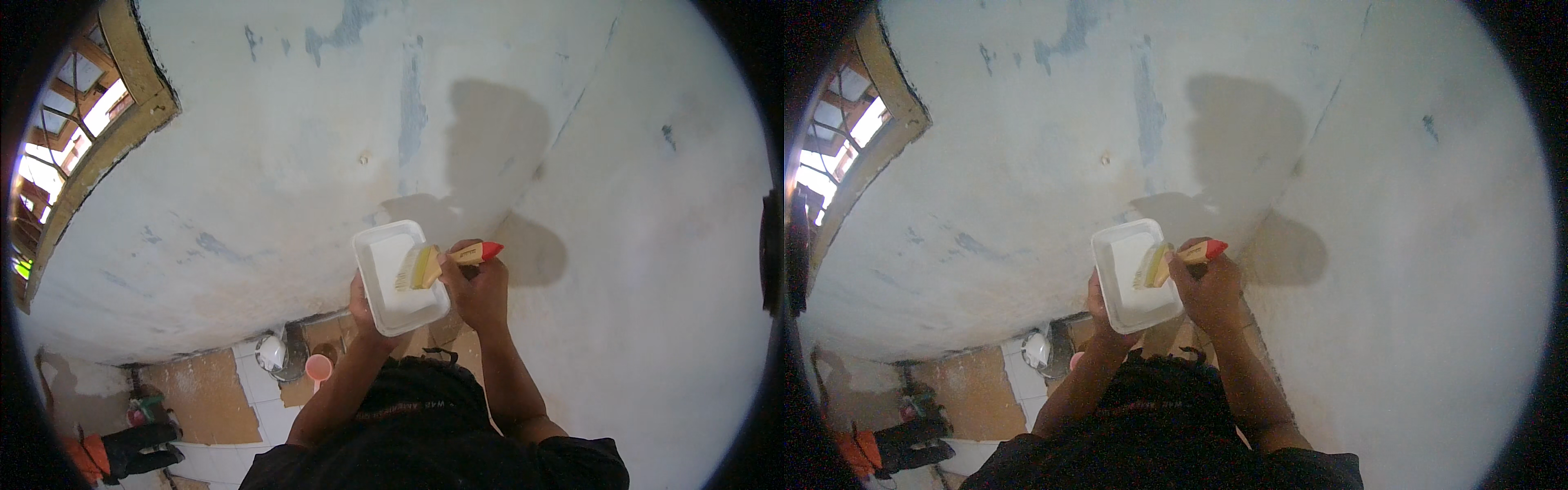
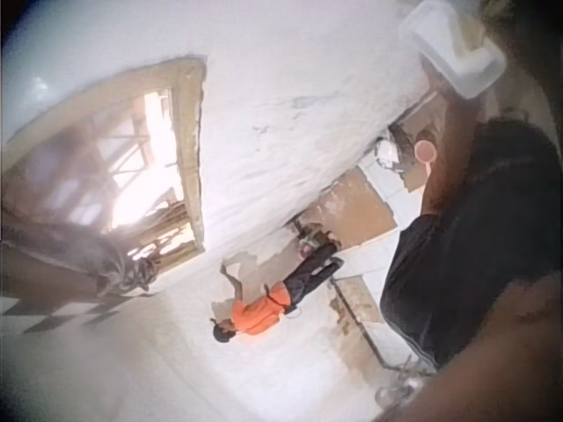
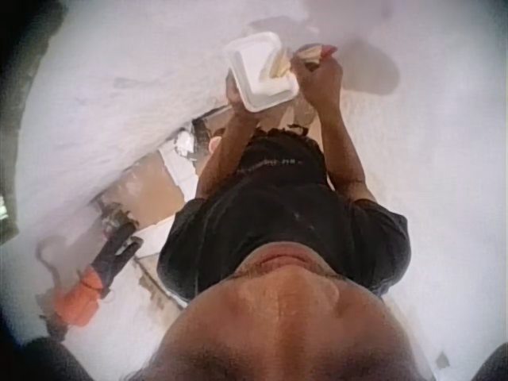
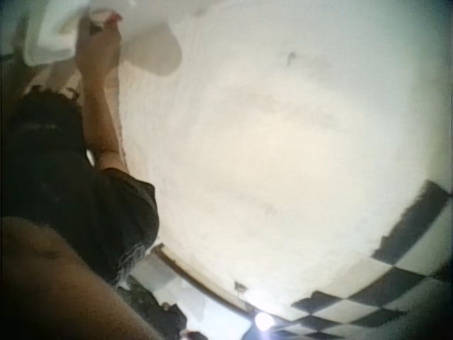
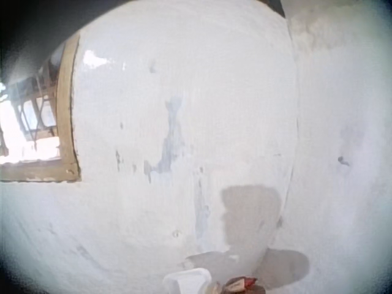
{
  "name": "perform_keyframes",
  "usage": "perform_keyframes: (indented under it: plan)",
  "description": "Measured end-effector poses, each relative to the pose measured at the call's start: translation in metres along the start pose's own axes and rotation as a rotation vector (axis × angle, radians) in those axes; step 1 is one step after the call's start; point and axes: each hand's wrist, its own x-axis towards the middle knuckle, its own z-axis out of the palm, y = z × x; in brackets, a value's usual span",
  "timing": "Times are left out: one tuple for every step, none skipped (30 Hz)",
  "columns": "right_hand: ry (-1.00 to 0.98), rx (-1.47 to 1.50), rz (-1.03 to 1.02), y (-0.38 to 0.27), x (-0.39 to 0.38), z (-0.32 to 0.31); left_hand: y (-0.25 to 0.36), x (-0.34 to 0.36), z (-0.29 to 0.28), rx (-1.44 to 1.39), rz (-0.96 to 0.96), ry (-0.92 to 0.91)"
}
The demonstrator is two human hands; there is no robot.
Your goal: The person paints an interior wall using a brush. They dip the brush into a small white container of paint and apply it to the wall in vertical and horizontal strokes near a window frame.
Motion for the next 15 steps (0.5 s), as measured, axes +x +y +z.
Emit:
perform_keyframes:
  plan:
    - [0.0, 0.011, -0.005, 0.0, 0.0, -0.001, -0.002, 0.0, 0.005, -0.036, -0.013, 0.054]
    - [0.0, 0.021, -0.009, 0.001, -0.001, -0.002, -0.003, 0.0, 0.008, -0.073, -0.027, 0.107]
    - [-0.001, 0.023, -0.008, 0.001, 0.0, -0.002, -0.004, 0.0, 0.006, -0.072, -0.026, 0.109]
    - [-0.018, 0.047, 0.025, 0.002, 0.0, -0.002, -0.006, 0.0, 0.004, 0.008, 0.004, 0.105]
    - [-0.035, 0.072, 0.058, 0.002, 0.0, -0.003, -0.007, 0.0, 0.003, 0.089, 0.033, 0.101]
    - [-0.034, 0.07, 0.06, 0.002, 0.0, -0.004, -0.007, 0.0, 0.008, 0.087, 0.031, 0.101]
    - [-0.032, 0.102, 0.08, 0.003, -0.001, -0.005, -0.006, 0.001, 0.016, 0.004, -0.004, 0.076]
    - [-0.03, 0.133, 0.099, 0.003, -0.001, -0.007, -0.007, 0.001, 0.021, -0.08, -0.039, 0.05]
    - [-0.033, 0.134, 0.099, 0.001, -0.001, -0.009, -0.008, 0.001, 0.022, -0.079, -0.036, 0.052]
    - [-0.051, 0.143, 0.086, 0.0, -0.001, -0.013, -0.009, 0.001, 0.022, -0.056, -0.018, 0.041]
    - [-0.069, 0.153, 0.073, -0.003, -0.001, -0.017, -0.011, 0.001, 0.022, -0.033, 0.0, 0.029]
    - [-0.071, 0.152, 0.075, -0.006, -0.001, -0.021, -0.014, 0.001, 0.02, -0.034, 0.001, 0.032]
    - [-0.116, 0.126, 0.021, -0.009, -0.002, -0.026, -0.018, 0.002, 0.016, -0.065, -0.022, 0.096]
    - [-0.16, 0.1, -0.033, -0.011, -0.002, -0.03, -0.021, 0.001, 0.014, -0.095, -0.046, 0.16]
    - [-0.16, 0.1, -0.034, -0.011, 0.0, -0.034, -0.023, 0.001, 0.013, -0.095, -0.046, 0.159]
